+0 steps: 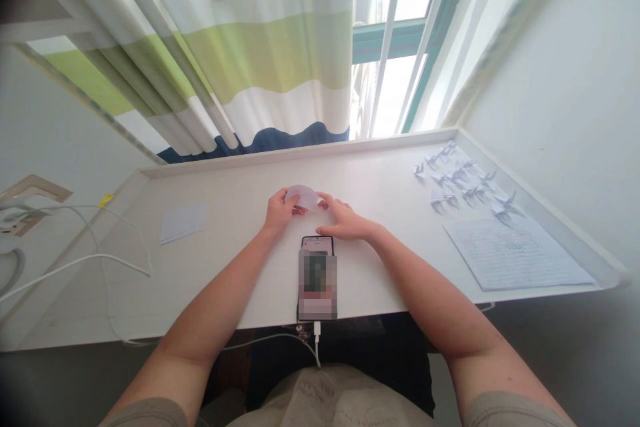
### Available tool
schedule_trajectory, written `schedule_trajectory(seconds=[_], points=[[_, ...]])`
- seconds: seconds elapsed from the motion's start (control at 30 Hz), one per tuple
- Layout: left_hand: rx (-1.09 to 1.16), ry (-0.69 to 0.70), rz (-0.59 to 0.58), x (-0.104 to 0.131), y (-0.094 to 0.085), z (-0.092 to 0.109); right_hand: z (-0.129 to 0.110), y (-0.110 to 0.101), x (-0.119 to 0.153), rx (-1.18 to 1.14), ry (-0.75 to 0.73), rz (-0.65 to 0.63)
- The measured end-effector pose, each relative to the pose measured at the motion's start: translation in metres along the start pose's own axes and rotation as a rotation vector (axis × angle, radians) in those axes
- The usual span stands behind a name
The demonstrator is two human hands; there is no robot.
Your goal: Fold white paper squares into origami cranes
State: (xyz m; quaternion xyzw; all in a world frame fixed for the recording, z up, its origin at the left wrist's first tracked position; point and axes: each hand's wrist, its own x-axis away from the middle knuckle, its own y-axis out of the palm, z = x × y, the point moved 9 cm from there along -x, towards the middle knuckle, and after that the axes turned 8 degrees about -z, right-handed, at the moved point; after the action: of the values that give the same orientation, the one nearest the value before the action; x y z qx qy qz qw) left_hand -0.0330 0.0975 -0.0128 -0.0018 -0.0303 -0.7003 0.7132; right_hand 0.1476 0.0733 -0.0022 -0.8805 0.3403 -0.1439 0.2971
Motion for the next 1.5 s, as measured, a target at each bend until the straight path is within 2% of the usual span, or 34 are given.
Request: schedule_trajectory(seconds=[0.3,0.57,0.67,0.77,0.87,0.97,1.03,1.23,1.5], points=[[-0.002,0.031,-0.005,-0.002,-0.001,0.0,-0.004,0.011,0.003,0.071,-0.01,-0.144],[0.001,0.049,0.002,-0.001,0.0,0.003,0.002,0.012,0.003,-0.029,-0.031,-0.121],[0.009,0.054,0.019,0.0,-0.001,0.003,0.007,0.011,0.004,-0.118,-0.012,-0.052],[-0.023,0.056,0.056,0.001,-0.004,0.008,0.01,0.002,0.004,-0.199,0.008,0.114],[-0.049,0.069,-0.077,0.001,0.01,0.019,0.009,-0.014,0.004,-0.316,0.01,0.3],[-0.059,0.06,-0.24,0.006,0.027,0.029,0.01,-0.026,0.005,-0.487,0.02,0.431],[-0.06,0.06,-0.302,0.011,0.032,0.032,0.012,-0.03,0.009,-0.611,0.028,0.489],[-0.035,0.031,-0.418,0.024,0.036,0.026,0.015,-0.02,0.017,-0.801,0.025,0.458],[0.042,0.085,-0.348,0.024,0.024,0.021,0.019,-0.013,0.014,-0.913,0.014,0.452]])
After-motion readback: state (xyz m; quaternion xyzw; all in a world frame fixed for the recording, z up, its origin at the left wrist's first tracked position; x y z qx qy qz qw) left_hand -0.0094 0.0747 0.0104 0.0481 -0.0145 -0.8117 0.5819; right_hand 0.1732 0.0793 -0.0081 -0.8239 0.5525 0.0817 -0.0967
